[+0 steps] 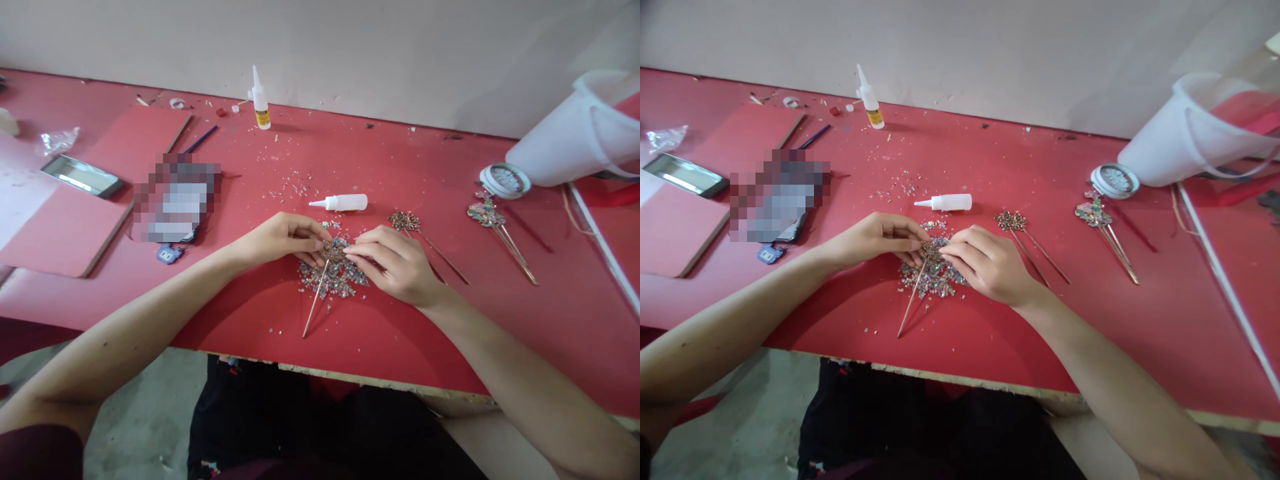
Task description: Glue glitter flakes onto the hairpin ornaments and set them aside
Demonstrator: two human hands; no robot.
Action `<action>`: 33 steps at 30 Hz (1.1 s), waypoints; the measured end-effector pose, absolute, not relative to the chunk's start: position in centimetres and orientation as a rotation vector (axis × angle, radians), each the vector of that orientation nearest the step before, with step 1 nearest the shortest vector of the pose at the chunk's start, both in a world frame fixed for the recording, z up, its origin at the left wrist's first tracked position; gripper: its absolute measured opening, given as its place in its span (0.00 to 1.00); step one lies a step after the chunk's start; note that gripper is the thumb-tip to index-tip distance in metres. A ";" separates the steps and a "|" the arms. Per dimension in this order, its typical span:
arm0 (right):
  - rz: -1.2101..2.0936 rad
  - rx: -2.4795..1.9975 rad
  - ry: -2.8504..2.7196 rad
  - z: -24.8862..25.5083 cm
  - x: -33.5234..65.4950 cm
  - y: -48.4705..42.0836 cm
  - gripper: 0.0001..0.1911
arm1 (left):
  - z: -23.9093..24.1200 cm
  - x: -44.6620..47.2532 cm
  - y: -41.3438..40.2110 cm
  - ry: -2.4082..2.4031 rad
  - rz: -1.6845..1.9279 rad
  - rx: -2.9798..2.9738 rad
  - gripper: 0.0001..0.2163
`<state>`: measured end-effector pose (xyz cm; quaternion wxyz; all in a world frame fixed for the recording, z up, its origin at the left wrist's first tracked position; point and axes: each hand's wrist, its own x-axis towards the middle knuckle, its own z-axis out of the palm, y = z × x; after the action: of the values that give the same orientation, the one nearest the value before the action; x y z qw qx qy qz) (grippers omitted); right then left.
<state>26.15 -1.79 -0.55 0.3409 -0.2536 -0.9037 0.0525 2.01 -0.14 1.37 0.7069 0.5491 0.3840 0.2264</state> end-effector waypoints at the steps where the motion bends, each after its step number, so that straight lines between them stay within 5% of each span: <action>1: 0.137 -0.665 -2.352 -0.5 26.1 -1.8 0.07 | 1.4 2.0 -0.1 0.851 0.503 1.222 0.10; 33: 0.141 -0.660 -2.361 -0.6 26.1 -1.9 0.06 | 1.5 2.2 -0.3 0.870 0.504 1.201 0.08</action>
<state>26.14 -1.85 -0.59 0.3364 -0.2531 -0.9055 0.0542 2.15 -0.27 1.49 0.7086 0.5411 0.3918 0.2270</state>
